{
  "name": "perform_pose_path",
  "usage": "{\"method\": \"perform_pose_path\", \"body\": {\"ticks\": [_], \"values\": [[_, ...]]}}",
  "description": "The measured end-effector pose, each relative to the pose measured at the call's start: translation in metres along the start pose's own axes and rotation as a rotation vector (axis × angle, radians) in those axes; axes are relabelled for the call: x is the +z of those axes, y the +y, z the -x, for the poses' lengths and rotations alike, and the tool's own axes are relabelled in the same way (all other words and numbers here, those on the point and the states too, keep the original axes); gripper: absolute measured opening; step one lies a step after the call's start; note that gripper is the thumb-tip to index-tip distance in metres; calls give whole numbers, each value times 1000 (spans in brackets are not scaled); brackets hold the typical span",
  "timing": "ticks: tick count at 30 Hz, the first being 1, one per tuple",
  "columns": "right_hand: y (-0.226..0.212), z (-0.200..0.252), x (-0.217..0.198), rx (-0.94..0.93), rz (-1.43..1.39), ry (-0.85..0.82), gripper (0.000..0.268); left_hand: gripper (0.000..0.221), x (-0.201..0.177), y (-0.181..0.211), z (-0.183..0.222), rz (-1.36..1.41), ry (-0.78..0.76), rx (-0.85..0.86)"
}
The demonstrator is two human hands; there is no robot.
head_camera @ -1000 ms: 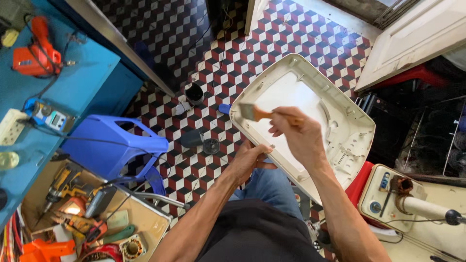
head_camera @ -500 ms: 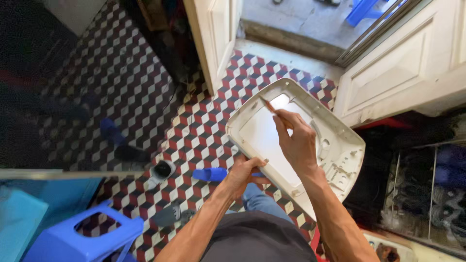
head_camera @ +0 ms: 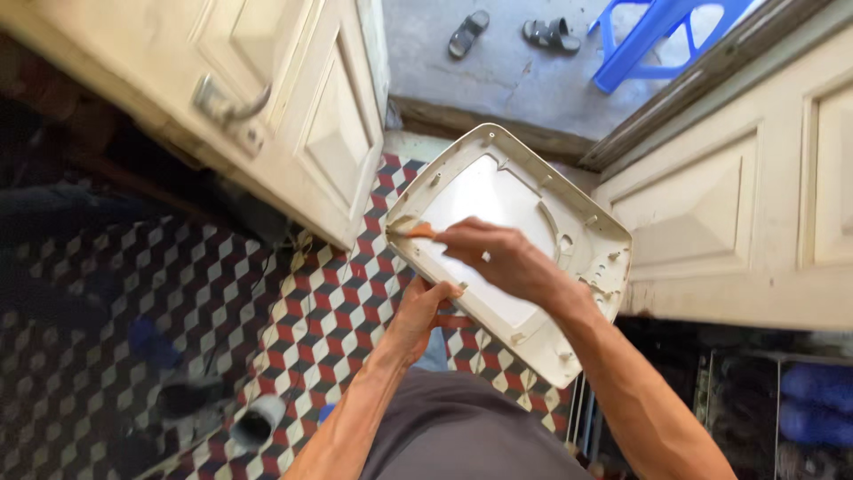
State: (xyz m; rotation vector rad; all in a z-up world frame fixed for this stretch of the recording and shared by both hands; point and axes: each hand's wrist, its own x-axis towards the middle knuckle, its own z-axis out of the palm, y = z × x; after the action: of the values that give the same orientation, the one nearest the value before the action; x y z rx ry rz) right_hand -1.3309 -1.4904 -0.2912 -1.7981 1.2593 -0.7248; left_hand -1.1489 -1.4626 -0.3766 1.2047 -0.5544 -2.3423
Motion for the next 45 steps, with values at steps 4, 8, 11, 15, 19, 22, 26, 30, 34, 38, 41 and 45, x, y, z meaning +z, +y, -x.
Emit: {"method": "perform_pose_path", "body": {"ticks": [4, 8, 11, 15, 19, 22, 26, 30, 34, 38, 41, 45], "values": [[89, -96, -80, 283, 181, 122, 28, 60, -1, 53, -105, 24, -7, -15], [130, -177, -120, 499, -179, 408, 26, 49, 12, 122, -207, -97, -19, 94], [163, -243, -139, 611, -413, 561, 25, 53, 32, 167, -262, -75, 25, -8], [217, -338, -185, 613, -522, 681, 20, 52, 50, 219, -329, -103, 35, 34], [294, -414, -239, 547, -500, 704, 15, 58, 61, 245, -391, -180, 36, 149], [364, -464, -288, 537, -391, 716, 14, 61, 74, 265, -443, -287, 37, 277], [426, -509, -353, 350, -124, 853, 15, 60, 100, 308, -510, -205, 77, 193], [454, -506, -405, 448, -49, 789, 20, 62, 128, 352, -565, -101, 139, 77], [494, -539, -429, 473, -493, 188, 27, 66, 142, 391, -599, -149, 238, 42], [532, -576, -439, 410, 14, 180, 20, 62, 141, 416, -619, -94, 264, 39], [538, -582, -435, 295, 72, 172, 16, 62, 138, 428, -637, -32, 274, 21], [544, -590, -424, 49, 73, 159, 15, 64, 136, 435, -652, -42, 294, 30]]}}
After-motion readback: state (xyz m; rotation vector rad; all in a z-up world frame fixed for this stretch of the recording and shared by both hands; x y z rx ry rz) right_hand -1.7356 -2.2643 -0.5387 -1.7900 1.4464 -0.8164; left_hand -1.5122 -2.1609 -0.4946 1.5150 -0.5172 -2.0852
